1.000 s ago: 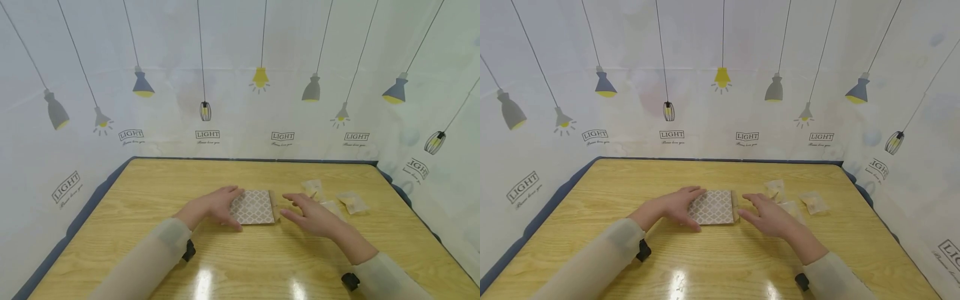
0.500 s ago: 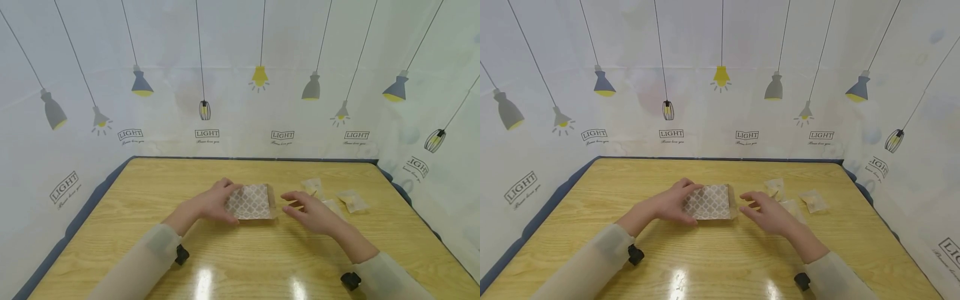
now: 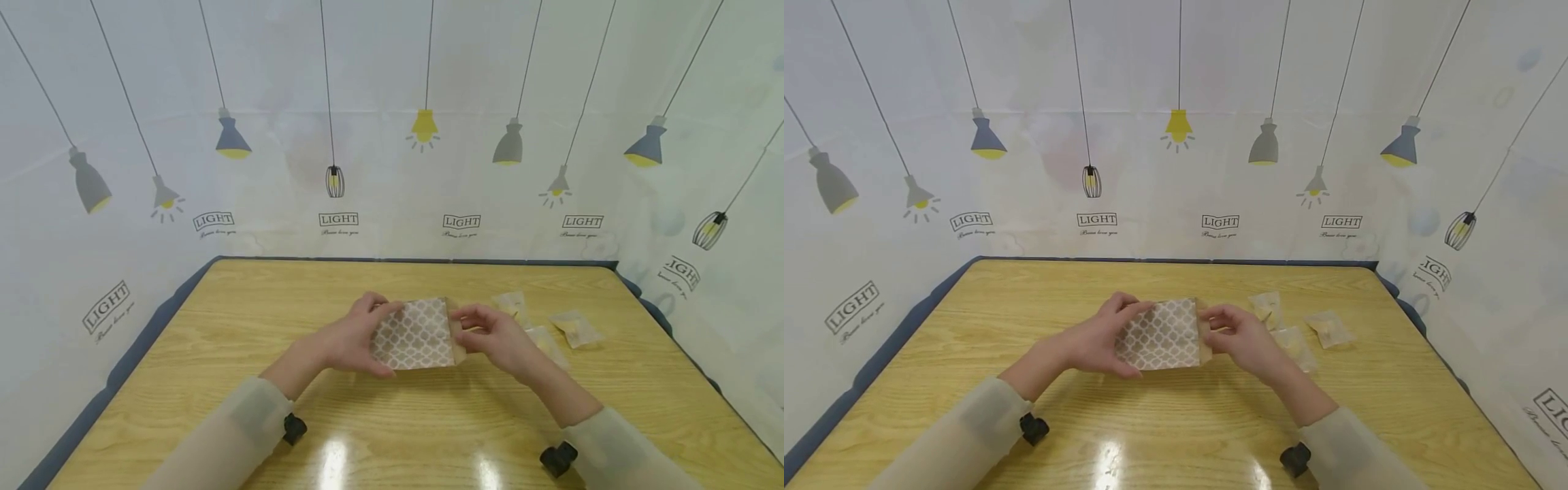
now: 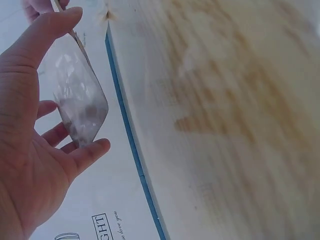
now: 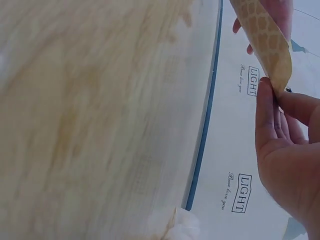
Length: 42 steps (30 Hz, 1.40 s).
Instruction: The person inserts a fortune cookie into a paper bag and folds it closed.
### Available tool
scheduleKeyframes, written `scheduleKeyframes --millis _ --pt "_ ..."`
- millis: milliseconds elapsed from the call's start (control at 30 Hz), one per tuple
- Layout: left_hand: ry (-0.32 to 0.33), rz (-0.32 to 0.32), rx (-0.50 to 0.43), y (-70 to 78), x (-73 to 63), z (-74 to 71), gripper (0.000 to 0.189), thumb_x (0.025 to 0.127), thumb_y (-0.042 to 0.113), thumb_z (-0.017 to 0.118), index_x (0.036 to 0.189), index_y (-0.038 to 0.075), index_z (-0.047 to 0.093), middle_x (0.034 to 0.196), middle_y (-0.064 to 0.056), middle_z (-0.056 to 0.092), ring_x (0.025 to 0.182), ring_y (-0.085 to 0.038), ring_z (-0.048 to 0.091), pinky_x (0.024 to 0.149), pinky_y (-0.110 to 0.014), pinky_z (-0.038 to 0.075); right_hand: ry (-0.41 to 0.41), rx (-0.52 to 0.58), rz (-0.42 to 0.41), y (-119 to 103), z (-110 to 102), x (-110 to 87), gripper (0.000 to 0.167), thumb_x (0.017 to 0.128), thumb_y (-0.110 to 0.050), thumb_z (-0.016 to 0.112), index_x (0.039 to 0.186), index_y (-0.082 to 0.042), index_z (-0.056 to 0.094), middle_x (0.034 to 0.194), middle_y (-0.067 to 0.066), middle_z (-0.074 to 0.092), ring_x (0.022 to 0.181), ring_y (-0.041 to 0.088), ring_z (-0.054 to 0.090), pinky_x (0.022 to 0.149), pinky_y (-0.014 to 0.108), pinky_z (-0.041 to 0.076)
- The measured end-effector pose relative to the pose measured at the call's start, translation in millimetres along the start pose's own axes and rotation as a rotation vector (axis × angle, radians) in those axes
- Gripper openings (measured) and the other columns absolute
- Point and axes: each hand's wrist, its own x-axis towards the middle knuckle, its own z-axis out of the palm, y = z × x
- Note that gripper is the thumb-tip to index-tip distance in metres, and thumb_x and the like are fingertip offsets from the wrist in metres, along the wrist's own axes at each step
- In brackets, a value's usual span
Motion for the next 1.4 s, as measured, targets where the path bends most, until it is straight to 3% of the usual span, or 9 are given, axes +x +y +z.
scheduleKeyframes --millis 333,533,700,900,1000,1200,1400 --pt "-0.019 -0.021 -0.056 -3.4 -1.6 6.6 0.134 0.073 0.033 0.103 0.176 0.022 0.018 0.165 -0.017 0.025 0.147 -0.033 0.043 0.122 -0.05 0.049 -0.029 0.197 0.013 -1 0 -0.6 0.045 0.108 -0.011 0.069 0.15 0.002 0.056 0.138 0.022 0.065 0.112 0.016 0.071 0.096 0.027 0.064" --pt "0.023 -0.001 -0.03 -2.8 -1.7 6.2 0.131 0.072 0.028 0.101 0.175 0.022 0.02 0.164 -0.02 0.025 0.146 -0.036 0.042 0.12 -0.053 0.051 0.008 0.118 -0.015 1 3 -1.2 0.037 0.106 -0.012 0.072 0.141 0.0 0.067 0.14 0.021 0.068 0.11 0.016 0.072 0.091 0.028 0.065" --pt "0.029 0.005 -0.009 -2.3 -1.1 5.7 0.13 0.073 0.028 0.1 0.175 0.022 0.02 0.163 -0.019 0.026 0.147 -0.035 0.038 0.12 -0.053 0.05 0.014 0.084 0.015 1 6 -1.1 0.036 0.107 -0.022 0.073 0.137 -0.002 0.072 0.143 0.017 0.07 0.112 0.015 0.071 0.09 0.03 0.064" --pt "0.025 0.007 -0.011 -0.5 -1.0 5.4 0.13 0.073 0.028 0.101 0.175 0.02 0.021 0.165 -0.02 0.024 0.149 -0.037 0.037 0.121 -0.054 0.05 0.003 0.017 0.034 0 8 -1.4 0.031 0.105 -0.027 0.077 0.124 -0.003 0.079 0.114 0.007 0.075 0.092 0.016 0.062 0.077 0.032 0.058" --pt "0.023 0.009 0.005 0.0 -0.4 6.4 0.132 0.072 0.029 0.102 0.175 0.018 0.021 0.165 -0.019 0.024 0.149 -0.036 0.037 0.122 -0.053 0.05 -0.011 0.039 0.03 0 8 -2.4 0.03 0.107 -0.027 0.074 0.125 -0.003 0.077 0.105 0.002 0.074 0.091 0.017 0.063 0.078 0.033 0.06" --pt "-0.004 0.014 0.049 0.1 2.1 10.0 0.137 0.072 0.031 0.102 0.177 0.019 0.015 0.167 -0.016 0.023 0.152 -0.034 0.034 0.123 -0.048 0.049 -0.078 0.133 0.018 1 9 -3.5 0.035 0.11 -0.033 0.069 0.131 -0.005 0.073 0.125 0.004 0.07 0.11 0.02 0.068 0.096 0.034 0.06" --pt "0.026 0.007 0.0 -3.0 0.7 8.9 0.133 0.068 0.026 0.101 0.174 0.018 0.021 0.164 -0.017 0.024 0.148 -0.035 0.038 0.121 -0.049 0.051 -0.079 0.122 0.011 0 5 -3.6 0.04 0.111 -0.029 0.068 0.145 -0.008 0.068 0.146 0.011 0.067 0.114 0.015 0.068 0.094 0.033 0.062"
